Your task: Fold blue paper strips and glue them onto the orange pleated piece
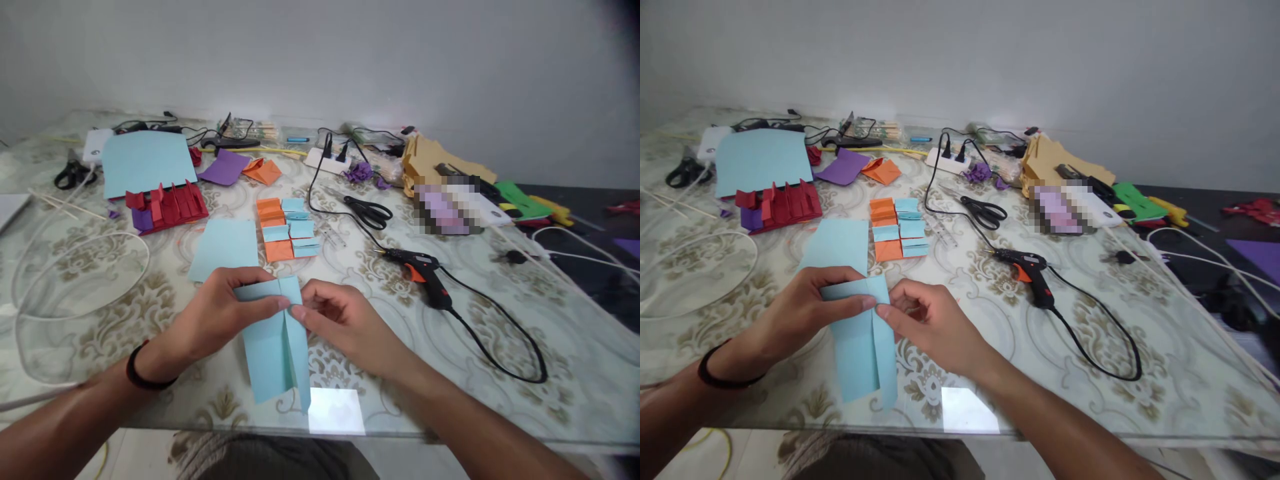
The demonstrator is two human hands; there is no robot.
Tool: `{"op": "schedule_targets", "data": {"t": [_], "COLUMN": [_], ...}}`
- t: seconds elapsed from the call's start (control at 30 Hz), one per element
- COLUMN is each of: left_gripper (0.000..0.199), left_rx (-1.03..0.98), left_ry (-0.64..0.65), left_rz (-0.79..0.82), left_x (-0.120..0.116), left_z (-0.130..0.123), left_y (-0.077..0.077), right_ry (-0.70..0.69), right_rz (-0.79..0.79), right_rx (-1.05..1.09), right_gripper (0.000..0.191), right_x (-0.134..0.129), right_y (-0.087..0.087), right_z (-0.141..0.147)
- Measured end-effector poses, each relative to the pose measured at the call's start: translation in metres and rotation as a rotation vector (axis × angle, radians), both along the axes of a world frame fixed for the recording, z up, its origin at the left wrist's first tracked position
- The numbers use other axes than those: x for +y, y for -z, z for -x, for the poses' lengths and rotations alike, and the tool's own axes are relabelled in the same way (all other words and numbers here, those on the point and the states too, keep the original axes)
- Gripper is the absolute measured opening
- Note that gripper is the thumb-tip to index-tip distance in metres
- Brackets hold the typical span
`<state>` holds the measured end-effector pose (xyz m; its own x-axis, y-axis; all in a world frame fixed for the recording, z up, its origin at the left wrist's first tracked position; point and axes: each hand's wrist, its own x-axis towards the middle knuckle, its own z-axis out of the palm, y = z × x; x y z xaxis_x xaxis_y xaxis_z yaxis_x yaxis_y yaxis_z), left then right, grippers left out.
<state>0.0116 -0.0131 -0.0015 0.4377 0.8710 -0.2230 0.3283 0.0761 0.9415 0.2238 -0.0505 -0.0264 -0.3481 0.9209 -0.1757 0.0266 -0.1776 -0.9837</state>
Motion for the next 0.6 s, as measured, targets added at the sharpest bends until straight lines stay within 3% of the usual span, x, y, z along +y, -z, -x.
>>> {"op": "schedule_targets", "data": {"t": [0.6], "left_gripper": [0.020], "left_rx": [0.034], "left_ry": [0.081], "left_rz": [0.049], "left_x": [0.0007], "left_z": [0.0000], "left_y": [0.0035], "right_ry": [0.066], "right_rz": [-0.036], "right_rx": [0.010], "right_gripper": [0.034], "right_x": [0.0002], "right_y": [0.0006], "right_z": [0.0026]}}
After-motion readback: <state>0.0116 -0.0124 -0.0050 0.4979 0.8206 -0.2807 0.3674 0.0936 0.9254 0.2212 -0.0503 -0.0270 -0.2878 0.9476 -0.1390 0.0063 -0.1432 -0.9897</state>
